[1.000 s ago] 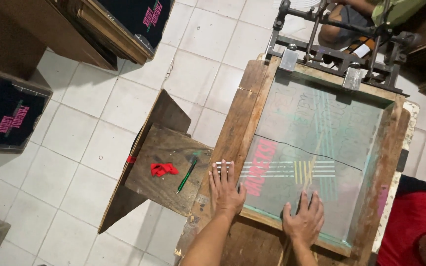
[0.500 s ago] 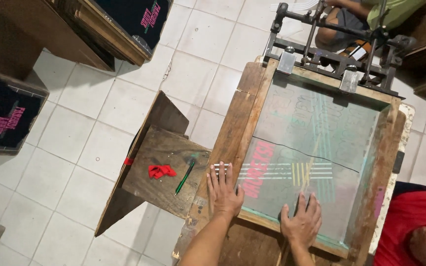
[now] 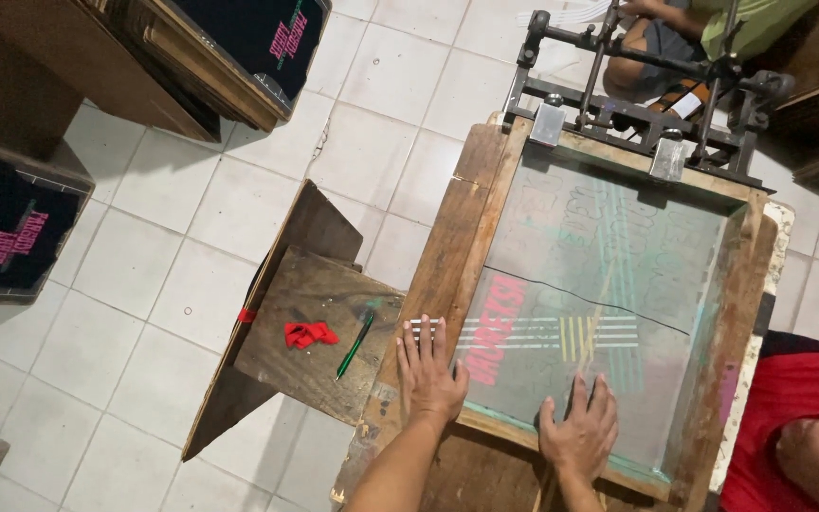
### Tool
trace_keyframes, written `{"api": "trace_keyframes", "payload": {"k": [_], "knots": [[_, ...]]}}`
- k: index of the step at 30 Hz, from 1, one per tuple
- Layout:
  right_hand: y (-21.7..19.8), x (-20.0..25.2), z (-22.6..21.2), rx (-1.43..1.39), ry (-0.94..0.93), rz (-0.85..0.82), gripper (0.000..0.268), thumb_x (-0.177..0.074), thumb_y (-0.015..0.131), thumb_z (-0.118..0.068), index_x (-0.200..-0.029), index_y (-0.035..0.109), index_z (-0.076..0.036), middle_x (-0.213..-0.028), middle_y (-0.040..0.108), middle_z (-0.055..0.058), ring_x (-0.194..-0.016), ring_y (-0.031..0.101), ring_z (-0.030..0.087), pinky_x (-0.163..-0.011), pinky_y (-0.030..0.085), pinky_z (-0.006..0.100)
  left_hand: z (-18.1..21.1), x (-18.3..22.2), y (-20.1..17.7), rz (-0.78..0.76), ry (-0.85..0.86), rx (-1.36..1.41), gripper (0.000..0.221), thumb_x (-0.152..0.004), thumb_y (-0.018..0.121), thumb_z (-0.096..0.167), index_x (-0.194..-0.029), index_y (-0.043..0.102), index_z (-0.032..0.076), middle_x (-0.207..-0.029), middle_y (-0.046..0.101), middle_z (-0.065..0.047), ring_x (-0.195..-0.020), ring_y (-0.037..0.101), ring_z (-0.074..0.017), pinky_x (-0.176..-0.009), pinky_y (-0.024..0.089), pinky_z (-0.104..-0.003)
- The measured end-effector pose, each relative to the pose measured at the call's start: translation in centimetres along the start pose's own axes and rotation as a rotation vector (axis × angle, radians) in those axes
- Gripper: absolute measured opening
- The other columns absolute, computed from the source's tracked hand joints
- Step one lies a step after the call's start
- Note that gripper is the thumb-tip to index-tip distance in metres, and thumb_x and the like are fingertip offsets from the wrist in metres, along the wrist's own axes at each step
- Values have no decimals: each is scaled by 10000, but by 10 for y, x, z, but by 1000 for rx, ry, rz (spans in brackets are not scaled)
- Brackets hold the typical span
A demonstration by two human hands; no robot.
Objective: Aligning a design film on a screen printing frame and preparing green ink by stirring it in a container.
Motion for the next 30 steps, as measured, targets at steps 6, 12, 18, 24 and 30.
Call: {"api": "trace_keyframes", "payload": {"k": [6,12,18,24,30], "knots": [[-2,0,-2,3,16,-18,694,-831,570,-483,-1456,561,-181,-1624,416,115,-1457,379,366,-1138,336,575,-1,2,14,-50,-15,166,1015,-758,617,475,-1636,193,191,-1708,148,-103,-1558,96,-382,-1256,54,-551],[-2,2,-1,15,-17,28,687,-819,593,-463,-1448,566,-188,-1601,447,115,-1440,413,369,-1122,367,575,-1,0,13,-61,-23,217,992,-772,625,461,-1629,211,184,-1704,155,-109,-1553,102,-391,-1251,53,-554],[-5,0,-4,-7,-6,-12,694,-827,580,-465,-1458,547,-177,-1613,427,121,-1452,390,369,-1118,357,581,-1,0,12,-67,-18,218,969,-786,608,455,-1626,208,183,-1701,148,-119,-1550,80,-400,-1246,36,-564],[-4,1,-3,22,8,-16,682,-829,593,-467,-1452,548,-193,-1610,426,102,-1452,389,346,-1103,380,575,-1,1,5,23,3,13,1028,-744,555,548,-1637,185,198,-1707,148,-102,-1570,91,-364,-1284,40,-528],[0,0,0,10,22,-34,695,-830,570,-487,-1461,530,-196,-1621,410,109,-1462,371,355,-1150,331,561,-1,1,9,-24,-5,155,1008,-753,602,473,-1634,205,185,-1691,193,-111,-1553,121,-380,-1259,61,-550]]}}
Point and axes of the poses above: each hand's wrist, its own x-axis away from the middle knuckle, its own y-axis out of the palm, z = x × y, the point moved 10 cm from there along -x, towards the middle knuckle
